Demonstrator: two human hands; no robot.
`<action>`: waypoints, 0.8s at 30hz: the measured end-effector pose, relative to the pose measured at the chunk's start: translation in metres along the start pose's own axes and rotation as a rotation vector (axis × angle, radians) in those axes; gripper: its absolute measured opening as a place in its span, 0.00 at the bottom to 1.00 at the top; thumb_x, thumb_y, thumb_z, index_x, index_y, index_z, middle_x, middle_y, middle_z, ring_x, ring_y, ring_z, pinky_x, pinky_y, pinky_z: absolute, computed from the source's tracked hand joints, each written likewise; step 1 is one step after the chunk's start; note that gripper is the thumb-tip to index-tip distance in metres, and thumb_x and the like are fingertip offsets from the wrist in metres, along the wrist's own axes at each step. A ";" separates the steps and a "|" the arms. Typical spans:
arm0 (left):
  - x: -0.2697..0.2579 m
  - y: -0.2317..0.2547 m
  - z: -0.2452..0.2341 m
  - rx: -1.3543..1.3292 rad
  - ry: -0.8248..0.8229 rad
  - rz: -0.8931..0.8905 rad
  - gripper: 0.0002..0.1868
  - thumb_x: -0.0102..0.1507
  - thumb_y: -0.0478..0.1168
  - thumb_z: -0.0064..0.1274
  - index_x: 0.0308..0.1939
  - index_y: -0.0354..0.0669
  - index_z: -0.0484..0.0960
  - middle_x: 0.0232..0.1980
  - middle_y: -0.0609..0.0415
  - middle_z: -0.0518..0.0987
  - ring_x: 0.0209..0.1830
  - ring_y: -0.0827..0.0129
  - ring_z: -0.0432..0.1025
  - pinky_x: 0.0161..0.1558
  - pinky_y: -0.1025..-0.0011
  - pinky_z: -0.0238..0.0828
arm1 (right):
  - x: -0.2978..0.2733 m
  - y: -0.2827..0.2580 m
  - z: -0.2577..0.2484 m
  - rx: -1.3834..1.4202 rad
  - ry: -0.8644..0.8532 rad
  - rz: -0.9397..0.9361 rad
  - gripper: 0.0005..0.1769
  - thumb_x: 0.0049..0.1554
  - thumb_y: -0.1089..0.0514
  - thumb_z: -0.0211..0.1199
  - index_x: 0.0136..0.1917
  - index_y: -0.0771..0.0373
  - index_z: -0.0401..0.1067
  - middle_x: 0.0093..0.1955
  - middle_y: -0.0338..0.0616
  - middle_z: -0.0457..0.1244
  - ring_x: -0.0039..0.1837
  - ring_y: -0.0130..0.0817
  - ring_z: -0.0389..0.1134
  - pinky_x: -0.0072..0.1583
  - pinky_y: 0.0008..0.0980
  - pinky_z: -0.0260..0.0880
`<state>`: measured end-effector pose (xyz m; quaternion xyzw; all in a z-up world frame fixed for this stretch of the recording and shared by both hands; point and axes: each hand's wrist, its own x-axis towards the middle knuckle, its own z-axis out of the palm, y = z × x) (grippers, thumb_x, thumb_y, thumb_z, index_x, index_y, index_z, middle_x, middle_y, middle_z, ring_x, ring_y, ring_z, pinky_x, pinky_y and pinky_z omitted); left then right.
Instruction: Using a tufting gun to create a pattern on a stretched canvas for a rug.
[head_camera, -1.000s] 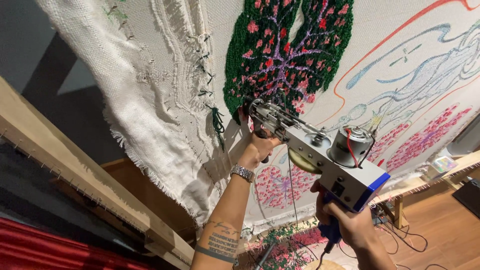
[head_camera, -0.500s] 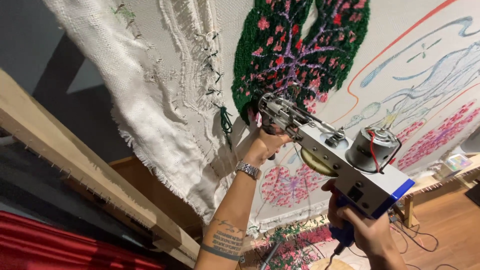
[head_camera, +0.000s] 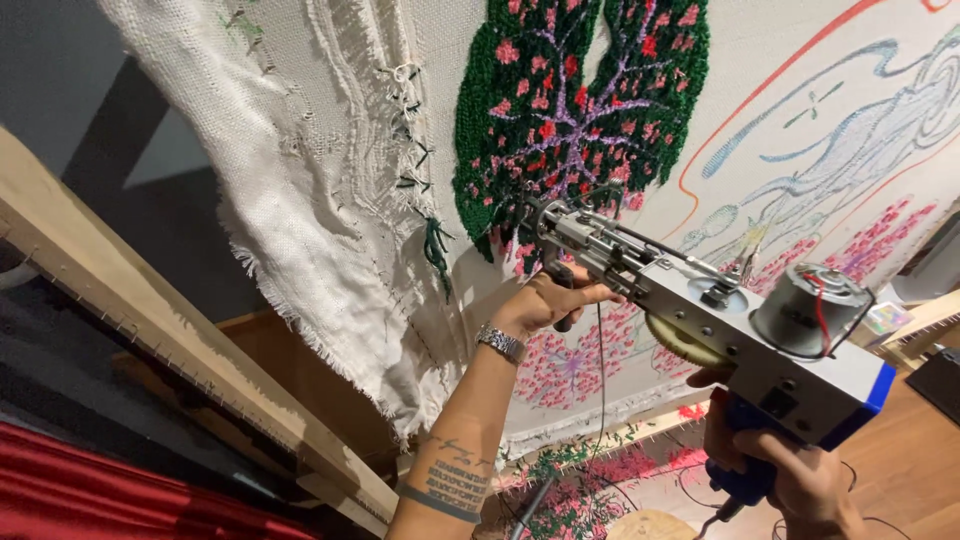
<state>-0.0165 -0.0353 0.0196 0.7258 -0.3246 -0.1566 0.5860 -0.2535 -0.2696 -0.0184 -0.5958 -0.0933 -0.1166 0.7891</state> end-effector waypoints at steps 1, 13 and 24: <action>-0.006 0.018 0.005 0.152 0.004 -0.029 0.11 0.64 0.49 0.60 0.31 0.50 0.87 0.20 0.62 0.71 0.17 0.79 0.66 0.19 0.74 0.62 | -0.003 0.000 -0.002 0.019 0.015 -0.010 0.29 0.45 0.65 0.56 0.60 0.82 0.66 0.29 0.51 0.58 0.30 0.35 0.55 0.34 0.35 0.55; -0.047 0.035 -0.008 0.456 0.547 0.185 0.26 0.54 0.56 0.69 0.44 0.38 0.89 0.36 0.52 0.84 0.30 0.68 0.74 0.30 0.71 0.69 | -0.024 -0.001 -0.029 0.068 -0.014 -0.074 0.32 0.47 0.63 0.55 0.62 0.84 0.63 0.30 0.49 0.56 0.31 0.35 0.55 0.34 0.34 0.53; -0.036 0.027 -0.053 0.832 1.067 0.626 0.16 0.62 0.37 0.65 0.53 0.43 0.86 0.47 0.50 0.82 0.41 0.61 0.77 0.43 0.67 0.76 | -0.036 -0.009 -0.020 0.010 0.064 -0.080 0.33 0.44 0.64 0.55 0.62 0.84 0.65 0.29 0.50 0.58 0.30 0.34 0.54 0.34 0.33 0.53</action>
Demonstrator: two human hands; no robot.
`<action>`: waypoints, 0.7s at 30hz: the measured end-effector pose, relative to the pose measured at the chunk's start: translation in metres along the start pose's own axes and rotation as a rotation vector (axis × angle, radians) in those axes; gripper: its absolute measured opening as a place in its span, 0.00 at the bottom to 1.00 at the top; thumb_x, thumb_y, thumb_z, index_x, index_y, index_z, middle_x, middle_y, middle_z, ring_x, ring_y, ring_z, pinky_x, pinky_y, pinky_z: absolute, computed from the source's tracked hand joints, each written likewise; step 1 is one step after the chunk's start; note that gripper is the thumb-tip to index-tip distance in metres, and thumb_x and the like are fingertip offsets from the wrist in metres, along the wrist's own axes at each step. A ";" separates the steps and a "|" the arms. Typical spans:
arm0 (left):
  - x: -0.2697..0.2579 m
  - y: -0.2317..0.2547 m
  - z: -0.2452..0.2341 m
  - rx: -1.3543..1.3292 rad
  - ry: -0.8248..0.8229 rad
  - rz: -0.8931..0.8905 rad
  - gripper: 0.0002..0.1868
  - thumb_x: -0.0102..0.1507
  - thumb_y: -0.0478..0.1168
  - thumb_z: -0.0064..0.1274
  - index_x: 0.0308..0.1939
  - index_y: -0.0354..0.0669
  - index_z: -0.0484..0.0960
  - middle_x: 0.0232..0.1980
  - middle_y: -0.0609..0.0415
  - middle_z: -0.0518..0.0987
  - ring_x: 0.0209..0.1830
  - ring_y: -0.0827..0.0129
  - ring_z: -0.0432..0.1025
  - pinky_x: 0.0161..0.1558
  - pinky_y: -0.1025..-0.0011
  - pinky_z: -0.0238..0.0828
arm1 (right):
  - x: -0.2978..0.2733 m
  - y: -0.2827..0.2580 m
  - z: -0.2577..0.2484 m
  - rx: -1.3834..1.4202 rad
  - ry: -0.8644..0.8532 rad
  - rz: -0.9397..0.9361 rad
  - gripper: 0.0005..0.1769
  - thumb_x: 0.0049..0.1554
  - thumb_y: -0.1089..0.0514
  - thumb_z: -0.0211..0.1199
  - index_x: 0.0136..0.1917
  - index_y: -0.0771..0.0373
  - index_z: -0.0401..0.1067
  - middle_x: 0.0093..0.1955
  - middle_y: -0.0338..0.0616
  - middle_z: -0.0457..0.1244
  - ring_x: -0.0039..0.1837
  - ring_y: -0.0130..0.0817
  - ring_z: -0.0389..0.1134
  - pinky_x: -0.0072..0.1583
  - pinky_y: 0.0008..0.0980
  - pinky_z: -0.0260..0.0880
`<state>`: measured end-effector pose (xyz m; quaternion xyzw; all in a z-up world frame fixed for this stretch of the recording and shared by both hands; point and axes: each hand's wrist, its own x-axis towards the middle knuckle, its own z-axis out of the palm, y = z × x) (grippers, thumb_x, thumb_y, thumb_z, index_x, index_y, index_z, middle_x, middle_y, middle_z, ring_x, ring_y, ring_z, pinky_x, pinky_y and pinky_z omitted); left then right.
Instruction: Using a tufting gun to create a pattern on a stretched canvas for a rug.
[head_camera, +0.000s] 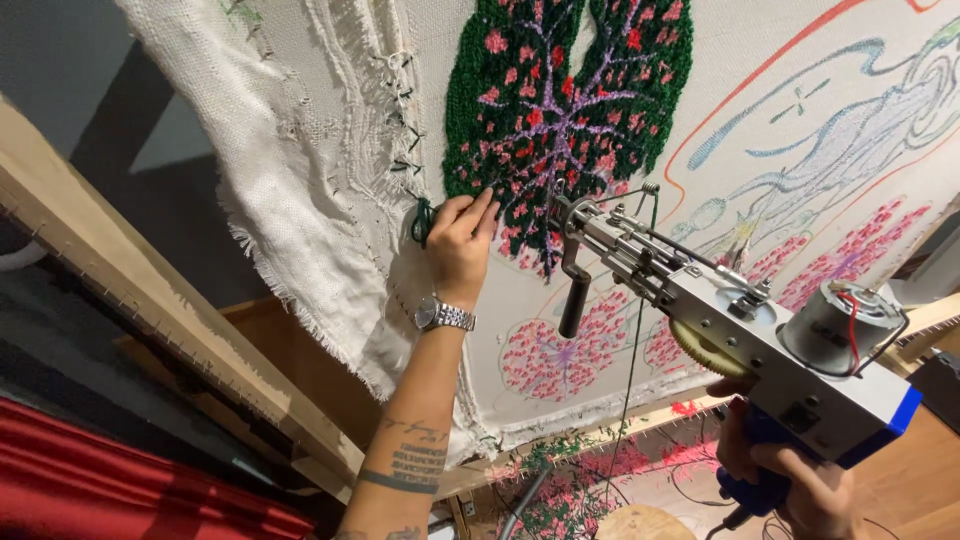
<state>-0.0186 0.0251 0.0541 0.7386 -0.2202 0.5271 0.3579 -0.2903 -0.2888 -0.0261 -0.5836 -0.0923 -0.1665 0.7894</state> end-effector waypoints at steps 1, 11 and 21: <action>0.000 0.001 0.001 0.040 0.012 -0.010 0.14 0.63 0.37 0.66 0.52 0.45 0.87 0.45 0.50 0.81 0.40 0.61 0.77 0.42 0.67 0.75 | -0.002 0.002 -0.002 -0.011 0.012 -0.001 0.34 0.43 0.64 0.56 0.62 0.84 0.66 0.29 0.50 0.58 0.29 0.34 0.54 0.33 0.32 0.53; -0.007 -0.005 -0.010 -0.245 0.063 -0.072 0.06 0.70 0.35 0.55 0.48 0.37 0.82 0.48 0.51 0.79 0.39 0.68 0.77 0.40 0.73 0.78 | -0.010 -0.004 0.004 -0.003 -0.020 0.020 0.33 0.44 0.64 0.56 0.61 0.85 0.66 0.28 0.50 0.57 0.30 0.33 0.54 0.33 0.32 0.52; -0.008 -0.019 -0.003 0.018 0.027 0.192 0.09 0.65 0.32 0.61 0.49 0.41 0.86 0.45 0.51 0.79 0.39 0.63 0.75 0.40 0.69 0.76 | -0.011 -0.007 0.015 0.003 -0.072 0.045 0.33 0.44 0.63 0.59 0.62 0.82 0.66 0.30 0.49 0.58 0.30 0.32 0.54 0.32 0.32 0.53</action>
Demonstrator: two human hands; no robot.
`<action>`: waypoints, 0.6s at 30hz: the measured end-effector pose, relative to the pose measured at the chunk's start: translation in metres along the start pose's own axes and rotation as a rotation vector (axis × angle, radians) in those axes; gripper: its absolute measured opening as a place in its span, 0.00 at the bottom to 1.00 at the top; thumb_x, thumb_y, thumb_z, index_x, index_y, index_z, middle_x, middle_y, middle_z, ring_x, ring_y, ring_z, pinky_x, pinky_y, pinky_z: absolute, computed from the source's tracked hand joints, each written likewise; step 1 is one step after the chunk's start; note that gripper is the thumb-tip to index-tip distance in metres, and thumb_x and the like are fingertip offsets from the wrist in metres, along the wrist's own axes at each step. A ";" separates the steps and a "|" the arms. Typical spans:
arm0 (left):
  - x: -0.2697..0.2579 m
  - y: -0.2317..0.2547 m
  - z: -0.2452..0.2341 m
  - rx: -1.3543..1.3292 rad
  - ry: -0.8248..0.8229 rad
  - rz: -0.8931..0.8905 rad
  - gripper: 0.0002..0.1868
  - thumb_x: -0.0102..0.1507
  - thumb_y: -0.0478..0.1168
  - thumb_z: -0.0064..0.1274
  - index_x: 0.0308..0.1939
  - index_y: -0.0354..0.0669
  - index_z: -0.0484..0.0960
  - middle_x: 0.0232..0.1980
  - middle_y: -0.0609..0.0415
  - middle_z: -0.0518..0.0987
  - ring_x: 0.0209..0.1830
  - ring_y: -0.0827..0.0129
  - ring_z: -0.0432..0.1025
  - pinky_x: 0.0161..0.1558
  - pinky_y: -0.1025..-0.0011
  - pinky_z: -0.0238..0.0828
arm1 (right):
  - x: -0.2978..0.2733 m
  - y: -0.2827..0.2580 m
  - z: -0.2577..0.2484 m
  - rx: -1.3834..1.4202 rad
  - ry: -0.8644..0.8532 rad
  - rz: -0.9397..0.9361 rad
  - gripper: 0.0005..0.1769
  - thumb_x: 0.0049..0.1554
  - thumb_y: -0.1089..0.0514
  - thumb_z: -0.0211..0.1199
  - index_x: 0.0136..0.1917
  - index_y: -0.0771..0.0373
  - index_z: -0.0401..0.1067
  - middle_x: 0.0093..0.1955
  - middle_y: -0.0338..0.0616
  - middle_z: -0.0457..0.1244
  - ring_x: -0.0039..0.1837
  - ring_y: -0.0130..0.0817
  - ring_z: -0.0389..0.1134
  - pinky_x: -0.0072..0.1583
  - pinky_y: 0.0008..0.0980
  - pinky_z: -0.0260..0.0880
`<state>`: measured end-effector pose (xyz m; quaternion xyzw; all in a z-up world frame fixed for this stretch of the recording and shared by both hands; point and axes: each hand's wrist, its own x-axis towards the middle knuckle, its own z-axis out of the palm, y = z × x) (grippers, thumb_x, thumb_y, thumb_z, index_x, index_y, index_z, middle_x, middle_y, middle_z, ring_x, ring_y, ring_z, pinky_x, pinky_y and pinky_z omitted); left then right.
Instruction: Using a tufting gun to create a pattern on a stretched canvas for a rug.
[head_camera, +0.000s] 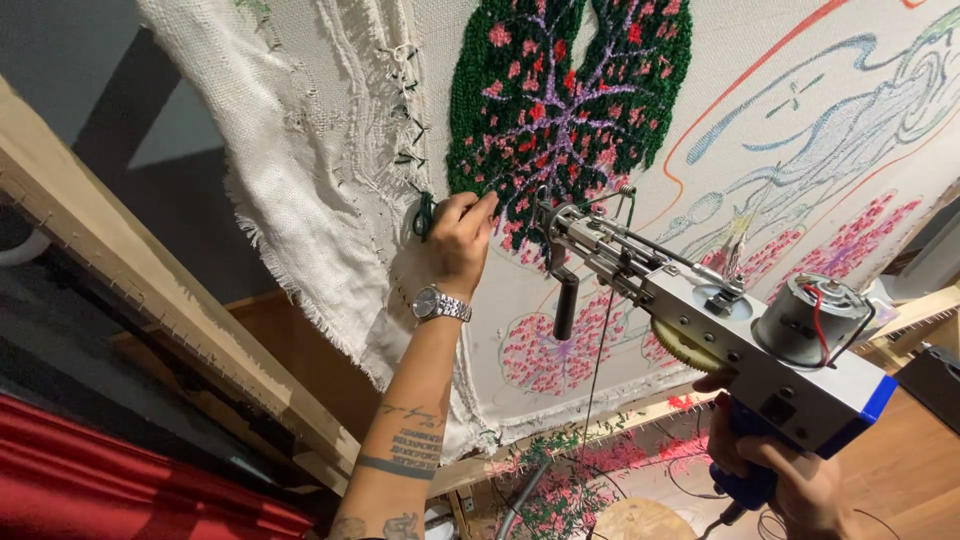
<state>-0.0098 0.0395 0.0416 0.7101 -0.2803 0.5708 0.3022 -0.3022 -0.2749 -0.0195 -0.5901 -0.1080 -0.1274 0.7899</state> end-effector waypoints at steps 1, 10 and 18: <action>-0.001 -0.003 0.002 0.067 0.014 0.058 0.09 0.65 0.30 0.59 0.48 0.43 0.87 0.45 0.53 0.79 0.42 0.62 0.75 0.43 0.68 0.76 | -0.001 -0.001 0.002 -0.019 -0.005 -0.001 0.33 0.44 0.63 0.59 0.62 0.82 0.66 0.30 0.49 0.58 0.30 0.33 0.55 0.32 0.32 0.54; -0.005 -0.004 -0.005 -0.308 -0.017 -0.201 0.07 0.68 0.38 0.53 0.41 0.38 0.80 0.47 0.45 0.78 0.38 0.65 0.77 0.35 0.73 0.79 | 0.004 0.004 0.000 -0.050 0.022 0.065 0.32 0.43 0.62 0.59 0.61 0.80 0.67 0.30 0.48 0.59 0.30 0.33 0.55 0.33 0.32 0.54; -0.046 0.020 0.007 -0.178 -0.073 -0.079 0.14 0.66 0.51 0.56 0.39 0.44 0.81 0.42 0.53 0.81 0.41 0.66 0.76 0.43 0.69 0.77 | 0.022 -0.003 0.018 -0.048 -0.007 0.026 0.32 0.43 0.64 0.59 0.61 0.80 0.68 0.30 0.48 0.59 0.31 0.33 0.56 0.33 0.32 0.55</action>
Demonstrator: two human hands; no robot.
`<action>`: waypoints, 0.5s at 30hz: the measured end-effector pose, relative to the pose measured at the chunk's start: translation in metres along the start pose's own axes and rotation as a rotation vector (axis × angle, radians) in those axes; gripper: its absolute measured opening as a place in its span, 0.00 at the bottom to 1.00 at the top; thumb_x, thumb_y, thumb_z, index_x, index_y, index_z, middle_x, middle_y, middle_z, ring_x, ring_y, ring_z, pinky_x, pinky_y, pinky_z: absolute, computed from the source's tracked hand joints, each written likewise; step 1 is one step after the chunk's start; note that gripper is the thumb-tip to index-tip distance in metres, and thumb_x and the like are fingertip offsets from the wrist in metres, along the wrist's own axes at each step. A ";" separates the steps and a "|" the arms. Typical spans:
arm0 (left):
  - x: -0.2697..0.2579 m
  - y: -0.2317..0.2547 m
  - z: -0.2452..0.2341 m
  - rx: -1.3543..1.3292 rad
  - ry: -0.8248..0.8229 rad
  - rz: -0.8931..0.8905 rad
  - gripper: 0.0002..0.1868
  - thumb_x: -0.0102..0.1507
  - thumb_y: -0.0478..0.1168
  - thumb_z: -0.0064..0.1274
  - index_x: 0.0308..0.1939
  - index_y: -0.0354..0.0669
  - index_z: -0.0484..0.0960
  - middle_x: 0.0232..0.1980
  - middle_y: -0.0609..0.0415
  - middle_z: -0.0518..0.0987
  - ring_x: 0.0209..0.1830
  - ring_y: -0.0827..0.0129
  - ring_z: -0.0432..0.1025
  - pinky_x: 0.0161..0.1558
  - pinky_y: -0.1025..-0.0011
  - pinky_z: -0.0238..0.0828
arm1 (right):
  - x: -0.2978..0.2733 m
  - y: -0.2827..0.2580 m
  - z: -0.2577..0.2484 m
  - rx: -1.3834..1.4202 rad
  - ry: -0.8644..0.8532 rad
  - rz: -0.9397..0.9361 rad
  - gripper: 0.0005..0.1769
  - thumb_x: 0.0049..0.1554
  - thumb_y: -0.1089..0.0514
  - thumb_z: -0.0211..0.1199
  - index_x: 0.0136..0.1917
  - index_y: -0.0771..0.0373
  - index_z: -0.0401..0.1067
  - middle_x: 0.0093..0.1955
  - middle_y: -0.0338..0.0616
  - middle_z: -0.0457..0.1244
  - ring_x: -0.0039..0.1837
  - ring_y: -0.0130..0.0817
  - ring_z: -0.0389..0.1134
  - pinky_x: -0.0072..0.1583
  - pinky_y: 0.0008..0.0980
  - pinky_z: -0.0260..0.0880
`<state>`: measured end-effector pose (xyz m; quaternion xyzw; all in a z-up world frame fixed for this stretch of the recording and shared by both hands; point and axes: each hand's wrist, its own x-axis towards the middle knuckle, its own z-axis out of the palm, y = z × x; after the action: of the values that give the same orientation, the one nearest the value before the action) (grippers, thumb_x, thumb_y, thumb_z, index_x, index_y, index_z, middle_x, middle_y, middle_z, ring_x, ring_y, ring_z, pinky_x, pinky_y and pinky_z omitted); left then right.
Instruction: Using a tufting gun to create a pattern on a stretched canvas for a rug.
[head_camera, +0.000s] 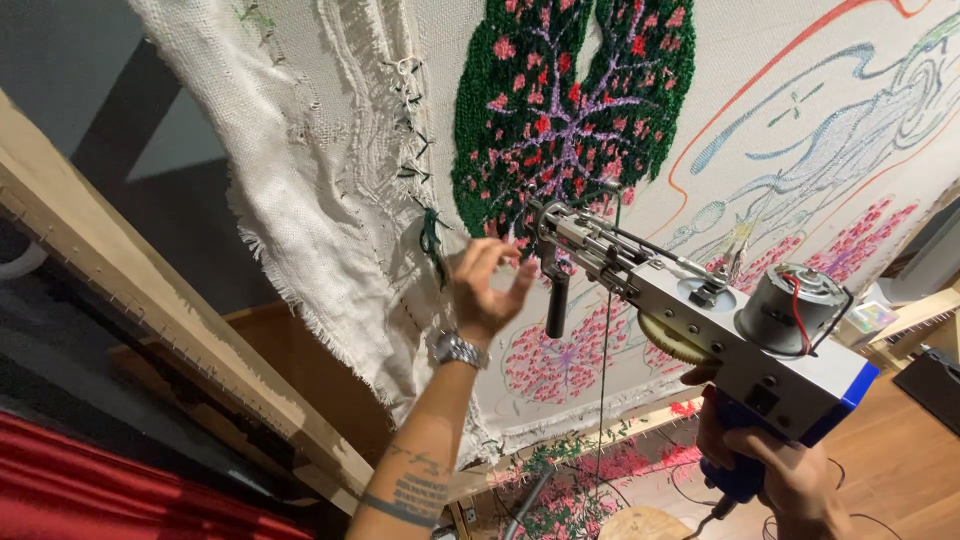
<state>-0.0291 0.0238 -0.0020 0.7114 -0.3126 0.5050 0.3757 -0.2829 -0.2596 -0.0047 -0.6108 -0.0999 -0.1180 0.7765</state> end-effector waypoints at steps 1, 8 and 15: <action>-0.013 -0.002 0.009 -0.071 -0.100 -0.100 0.18 0.62 0.55 0.57 0.39 0.44 0.81 0.42 0.54 0.80 0.39 0.68 0.75 0.40 0.72 0.77 | 0.001 0.000 0.002 0.009 0.000 -0.005 0.31 0.43 0.64 0.58 0.60 0.81 0.68 0.31 0.49 0.59 0.31 0.33 0.56 0.33 0.32 0.56; -0.037 0.031 0.040 -0.929 -0.297 -0.628 0.23 0.62 0.52 0.64 0.52 0.43 0.76 0.43 0.60 0.82 0.42 0.81 0.77 0.47 0.79 0.77 | 0.016 0.008 0.008 0.063 -0.007 0.007 0.29 0.43 0.66 0.59 0.59 0.80 0.67 0.31 0.48 0.59 0.31 0.32 0.56 0.33 0.32 0.55; -0.033 0.036 0.043 -0.803 -0.263 -0.663 0.18 0.63 0.47 0.64 0.50 0.41 0.79 0.32 0.63 0.81 0.30 0.85 0.69 0.38 0.80 0.66 | 0.027 0.000 0.022 0.023 -0.028 0.015 0.30 0.41 0.66 0.58 0.58 0.78 0.68 0.30 0.47 0.60 0.29 0.32 0.56 0.32 0.32 0.56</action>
<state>-0.0476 -0.0294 -0.0346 0.6296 -0.2841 0.1065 0.7152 -0.2570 -0.2398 0.0086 -0.6041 -0.1077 -0.1023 0.7830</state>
